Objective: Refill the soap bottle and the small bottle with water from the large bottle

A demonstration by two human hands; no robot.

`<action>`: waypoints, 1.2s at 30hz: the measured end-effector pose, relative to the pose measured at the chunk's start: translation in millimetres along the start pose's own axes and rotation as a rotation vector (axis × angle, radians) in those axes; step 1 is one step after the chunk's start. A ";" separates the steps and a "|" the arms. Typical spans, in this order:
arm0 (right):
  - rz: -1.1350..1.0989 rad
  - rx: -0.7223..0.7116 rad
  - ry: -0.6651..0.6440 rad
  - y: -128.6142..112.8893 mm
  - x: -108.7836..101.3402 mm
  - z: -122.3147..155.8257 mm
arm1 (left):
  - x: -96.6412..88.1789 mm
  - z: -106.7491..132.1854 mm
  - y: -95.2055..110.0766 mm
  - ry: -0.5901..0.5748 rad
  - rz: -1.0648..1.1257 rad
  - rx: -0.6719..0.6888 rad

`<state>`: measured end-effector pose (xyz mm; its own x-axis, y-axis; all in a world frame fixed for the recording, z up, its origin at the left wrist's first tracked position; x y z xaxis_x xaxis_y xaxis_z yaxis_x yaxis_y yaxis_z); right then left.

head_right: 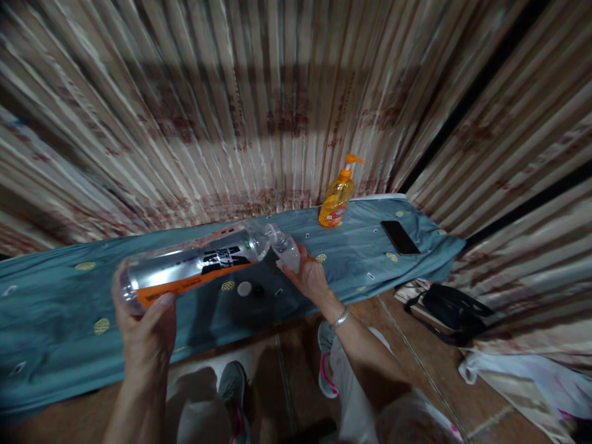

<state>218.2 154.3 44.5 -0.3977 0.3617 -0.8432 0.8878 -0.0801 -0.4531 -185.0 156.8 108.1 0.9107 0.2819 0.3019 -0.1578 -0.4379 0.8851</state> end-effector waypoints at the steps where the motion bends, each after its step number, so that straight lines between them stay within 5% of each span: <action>1: 0.006 0.007 -0.006 -0.2 0.1 0.0 | 0.4 -0.1 0.1 -0.001 0.002 -0.002; 36: 0.021 0.032 -0.022 -2.9 -3.2 0.4 | 3.3 2.7 4.9 -0.005 -0.022 -0.012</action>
<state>216.8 152.9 48.3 -0.3843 0.3391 -0.8587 0.8883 -0.1174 -0.4440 -181.8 153.2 112.6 0.9157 0.2874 0.2808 -0.1422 -0.4218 0.8955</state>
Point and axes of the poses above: each hand's wrist, its own z-axis away from the middle knuckle, its own x-axis out of the palm, y = z × x, the point moved 10 cm from there along -z, towards the middle knuckle, and after that the axes turned 2 degrees about z, right-handed, at the moved point
